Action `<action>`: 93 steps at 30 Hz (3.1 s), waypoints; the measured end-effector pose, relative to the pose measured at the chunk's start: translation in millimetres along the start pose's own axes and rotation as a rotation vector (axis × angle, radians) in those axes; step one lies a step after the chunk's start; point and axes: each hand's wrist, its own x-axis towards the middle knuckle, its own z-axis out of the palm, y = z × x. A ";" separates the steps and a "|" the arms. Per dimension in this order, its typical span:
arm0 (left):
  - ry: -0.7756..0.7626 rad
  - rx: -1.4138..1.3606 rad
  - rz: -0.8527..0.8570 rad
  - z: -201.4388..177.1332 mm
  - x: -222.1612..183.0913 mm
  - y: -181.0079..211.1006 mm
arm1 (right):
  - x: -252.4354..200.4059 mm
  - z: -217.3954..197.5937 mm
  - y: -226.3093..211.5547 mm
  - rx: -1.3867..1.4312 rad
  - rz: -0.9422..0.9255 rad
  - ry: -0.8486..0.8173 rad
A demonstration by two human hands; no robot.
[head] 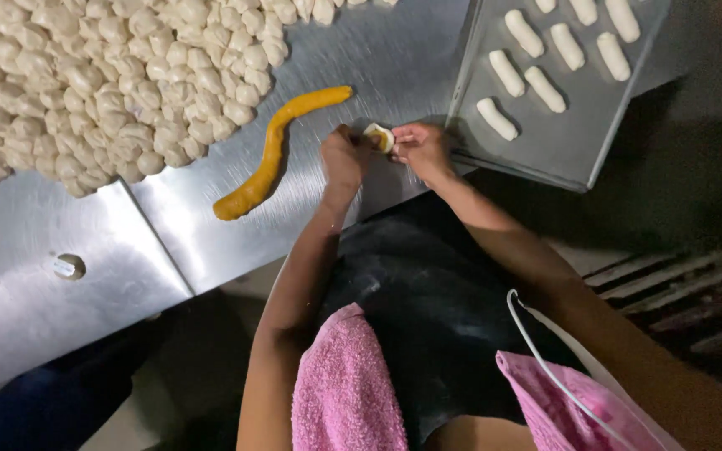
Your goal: Manually shaping pieces of dough and filling them before placing them onto baking trays.
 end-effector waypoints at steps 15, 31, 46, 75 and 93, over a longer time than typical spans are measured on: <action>-0.170 0.207 0.263 -45.1 -54.8 41.9 | 1.2 17.1 -85.6 -0.951 -0.753 -0.161; -0.391 0.312 0.500 -93.9 -98.1 24.4 | 29.8 92.7 -90.7 -1.599 -0.529 -0.001; -0.557 0.849 0.616 -25.8 -91.1 21.9 | 42.0 60.0 -57.6 -1.334 -0.794 -0.121; -0.400 0.206 0.369 -185.4 -101.4 0.1 | 38.8 98.5 -73.9 -1.429 -1.027 0.177; -0.524 0.013 0.295 -218.1 -112.4 17.5 | 17.9 102.9 -74.9 -1.371 -1.093 0.225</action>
